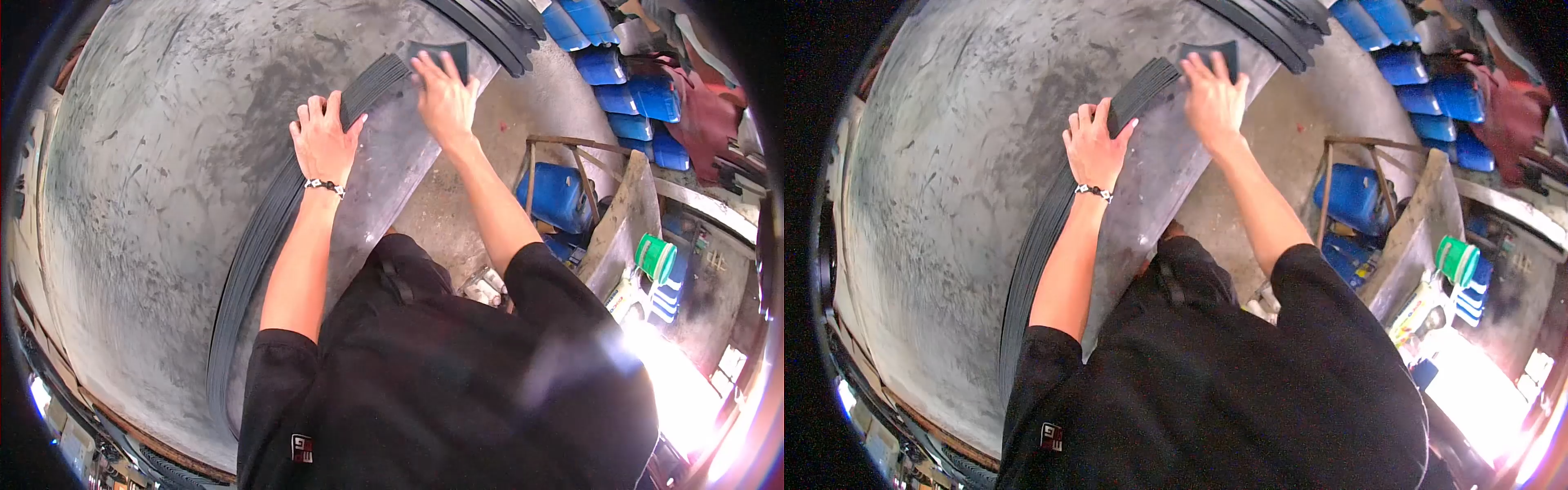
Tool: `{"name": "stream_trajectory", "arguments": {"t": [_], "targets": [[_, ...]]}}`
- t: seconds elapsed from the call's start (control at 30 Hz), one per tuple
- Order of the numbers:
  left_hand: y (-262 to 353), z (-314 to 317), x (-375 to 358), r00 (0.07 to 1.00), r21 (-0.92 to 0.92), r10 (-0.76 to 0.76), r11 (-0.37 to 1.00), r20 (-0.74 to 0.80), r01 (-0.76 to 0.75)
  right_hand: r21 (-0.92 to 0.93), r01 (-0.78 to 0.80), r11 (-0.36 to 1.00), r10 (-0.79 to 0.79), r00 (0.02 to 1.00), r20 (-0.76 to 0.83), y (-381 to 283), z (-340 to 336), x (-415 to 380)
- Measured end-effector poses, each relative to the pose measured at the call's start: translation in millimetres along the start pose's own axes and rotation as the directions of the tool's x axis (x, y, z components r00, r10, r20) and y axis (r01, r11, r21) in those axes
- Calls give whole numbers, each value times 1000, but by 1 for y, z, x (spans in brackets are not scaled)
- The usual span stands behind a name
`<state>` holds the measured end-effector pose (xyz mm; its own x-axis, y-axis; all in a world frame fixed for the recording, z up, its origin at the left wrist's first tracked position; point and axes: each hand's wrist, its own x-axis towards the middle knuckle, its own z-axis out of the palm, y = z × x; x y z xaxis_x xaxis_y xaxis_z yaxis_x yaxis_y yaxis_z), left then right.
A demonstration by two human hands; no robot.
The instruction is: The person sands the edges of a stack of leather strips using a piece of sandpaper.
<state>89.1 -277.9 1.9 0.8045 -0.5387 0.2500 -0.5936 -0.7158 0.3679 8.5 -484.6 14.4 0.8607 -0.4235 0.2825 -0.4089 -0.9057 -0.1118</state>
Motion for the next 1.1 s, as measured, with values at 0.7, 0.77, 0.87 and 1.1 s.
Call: {"name": "stream_trajectory", "arguments": {"t": [0.7, 0.77, 0.87, 1.1], "targets": [[-2, 0, 1, 1000, 20, -9, 1000, 16, 8, 176, 277, 945, -286, 958, 25, -47, 0, -34], [4, -3, 4, 999, -8, -40, 999, 9, 40, 185, 115, 976, -114, 993, -13, -25, 0, -9], [0, -1, 3, 999, -39, -44, 998, 5, 44, 100, 59, 993, -61, 998, 11, -69, -3, -25], [1, 0, 2, 998, -53, -62, 997, 17, 62, 38, 127, 991, -127, 992, -7, -35, -1, -2]]}}
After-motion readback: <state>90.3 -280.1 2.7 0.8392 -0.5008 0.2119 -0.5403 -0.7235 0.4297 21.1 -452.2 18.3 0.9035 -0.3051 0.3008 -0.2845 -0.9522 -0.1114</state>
